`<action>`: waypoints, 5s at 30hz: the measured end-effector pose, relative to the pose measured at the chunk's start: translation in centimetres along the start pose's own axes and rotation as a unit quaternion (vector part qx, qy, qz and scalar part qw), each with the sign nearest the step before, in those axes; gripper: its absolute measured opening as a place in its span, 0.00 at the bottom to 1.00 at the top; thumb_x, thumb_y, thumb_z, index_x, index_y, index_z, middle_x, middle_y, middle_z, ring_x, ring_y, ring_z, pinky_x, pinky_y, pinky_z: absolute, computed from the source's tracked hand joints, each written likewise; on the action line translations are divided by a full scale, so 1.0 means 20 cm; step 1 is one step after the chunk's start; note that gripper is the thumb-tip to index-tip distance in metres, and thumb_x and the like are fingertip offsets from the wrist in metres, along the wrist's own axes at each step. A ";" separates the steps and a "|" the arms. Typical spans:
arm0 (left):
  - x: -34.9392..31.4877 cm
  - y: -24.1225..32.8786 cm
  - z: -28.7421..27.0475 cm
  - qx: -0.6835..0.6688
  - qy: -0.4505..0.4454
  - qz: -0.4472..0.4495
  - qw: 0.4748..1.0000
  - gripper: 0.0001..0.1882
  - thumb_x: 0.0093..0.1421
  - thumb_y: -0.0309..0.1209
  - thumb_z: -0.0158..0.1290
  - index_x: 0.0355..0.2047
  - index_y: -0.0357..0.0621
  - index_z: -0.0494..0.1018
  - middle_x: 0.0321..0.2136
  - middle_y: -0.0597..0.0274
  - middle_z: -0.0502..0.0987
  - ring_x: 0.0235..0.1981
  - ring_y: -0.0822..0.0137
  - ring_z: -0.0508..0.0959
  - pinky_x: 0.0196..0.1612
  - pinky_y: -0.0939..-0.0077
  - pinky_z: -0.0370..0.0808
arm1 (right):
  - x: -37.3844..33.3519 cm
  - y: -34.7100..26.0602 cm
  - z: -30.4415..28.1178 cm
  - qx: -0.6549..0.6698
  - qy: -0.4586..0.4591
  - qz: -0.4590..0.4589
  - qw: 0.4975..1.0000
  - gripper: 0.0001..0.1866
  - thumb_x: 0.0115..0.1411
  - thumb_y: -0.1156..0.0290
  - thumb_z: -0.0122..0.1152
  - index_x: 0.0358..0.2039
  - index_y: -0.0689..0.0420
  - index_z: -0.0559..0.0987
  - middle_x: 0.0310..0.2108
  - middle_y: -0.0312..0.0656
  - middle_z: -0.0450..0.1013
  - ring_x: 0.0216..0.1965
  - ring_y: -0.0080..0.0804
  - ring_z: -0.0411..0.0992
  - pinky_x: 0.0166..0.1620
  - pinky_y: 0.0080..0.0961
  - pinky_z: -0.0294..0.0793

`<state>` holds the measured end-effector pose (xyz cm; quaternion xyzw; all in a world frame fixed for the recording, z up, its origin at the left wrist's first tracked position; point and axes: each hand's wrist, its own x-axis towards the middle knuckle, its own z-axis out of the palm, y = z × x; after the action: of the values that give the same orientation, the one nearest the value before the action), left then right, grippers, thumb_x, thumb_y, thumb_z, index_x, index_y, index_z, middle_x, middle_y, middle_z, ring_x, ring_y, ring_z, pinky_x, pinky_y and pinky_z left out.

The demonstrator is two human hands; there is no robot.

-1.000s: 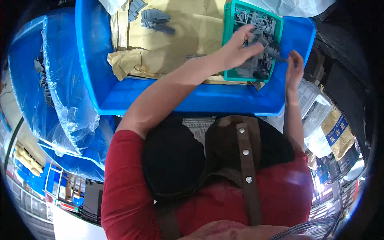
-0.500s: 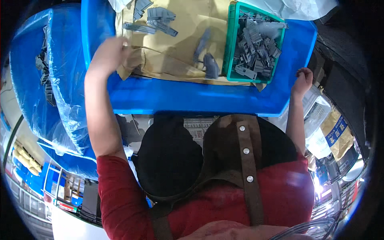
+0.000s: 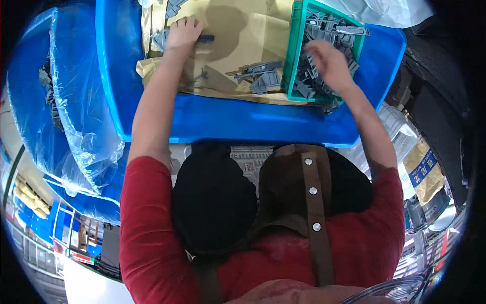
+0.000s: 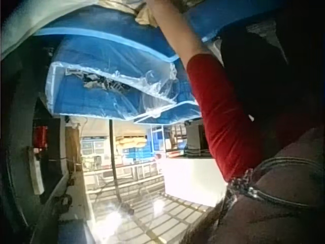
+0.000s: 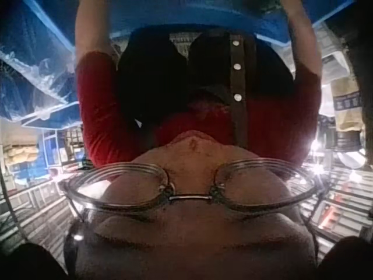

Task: Cleaning individual gray plastic components with a brush and sorting them into different bins.

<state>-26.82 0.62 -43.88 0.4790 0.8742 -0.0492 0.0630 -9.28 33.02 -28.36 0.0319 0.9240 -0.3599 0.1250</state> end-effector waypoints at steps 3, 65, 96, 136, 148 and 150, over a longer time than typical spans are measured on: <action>-0.05 0.02 -0.14 -0.070 -0.071 0.013 0.995 0.24 0.43 0.27 0.57 0.43 0.50 0.66 0.40 0.58 0.70 0.41 0.55 0.73 0.40 0.65 0.72 | 0.11 0.05 0.25 -0.163 -0.145 -0.056 0.974 0.22 0.47 0.75 0.60 0.45 0.56 0.71 0.37 0.44 0.71 0.41 0.46 0.68 0.43 0.30 0.70; -0.03 0.81 -0.17 -0.365 -0.351 0.165 0.847 0.13 0.54 0.36 0.51 0.36 0.42 0.71 0.36 0.49 0.75 0.40 0.48 0.74 0.40 0.57 0.72 | -0.73 0.31 -0.07 0.073 0.010 0.291 0.954 0.19 0.56 0.74 0.54 0.50 0.56 0.69 0.31 0.40 0.71 0.32 0.27 0.71 0.37 0.22 0.70; 0.48 -0.04 -0.22 -0.328 -0.142 -0.051 0.932 0.22 0.57 0.33 0.52 0.50 0.43 0.61 0.43 0.47 0.69 0.47 0.52 0.71 0.49 0.67 0.67 | -0.99 0.67 0.25 0.516 0.144 0.593 0.601 0.16 0.58 0.70 0.51 0.43 0.68 0.65 0.37 0.53 0.71 0.37 0.42 0.74 0.39 0.31 0.77; 0.65 0.08 -0.07 -0.184 0.078 -0.043 0.979 0.24 0.53 0.31 0.49 0.52 0.43 0.62 0.52 0.49 0.64 0.47 0.49 0.68 0.46 0.59 0.68 | -0.86 0.76 0.51 0.564 0.165 0.597 0.546 0.07 0.57 0.73 0.53 0.36 0.58 0.71 0.31 0.41 0.71 0.28 0.31 0.71 0.26 0.21 0.71; 0.26 0.27 -0.57 -0.715 0.016 -0.224 0.662 0.15 0.58 0.31 0.50 0.46 0.44 0.67 0.26 0.63 0.73 0.27 0.74 0.73 0.30 0.79 0.71 | -0.86 0.65 0.31 0.542 0.218 0.475 0.658 0.21 0.51 0.79 0.54 0.48 0.58 0.66 0.40 0.43 0.69 0.39 0.35 0.69 0.39 0.31 0.71; 0.27 0.38 -0.86 -0.756 0.036 -0.173 0.630 0.14 0.59 0.32 0.50 0.45 0.46 0.67 0.25 0.65 0.72 0.27 0.75 0.72 0.30 0.79 0.71 | -0.85 0.53 0.18 0.504 0.225 0.447 0.704 0.27 0.49 0.81 0.53 0.52 0.60 0.64 0.44 0.44 0.69 0.45 0.38 0.69 0.47 0.32 0.70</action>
<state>-24.50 11.74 -27.86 0.1044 0.6735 0.6363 0.3614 9.45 38.89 -33.63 0.5798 0.4831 -0.6556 0.0252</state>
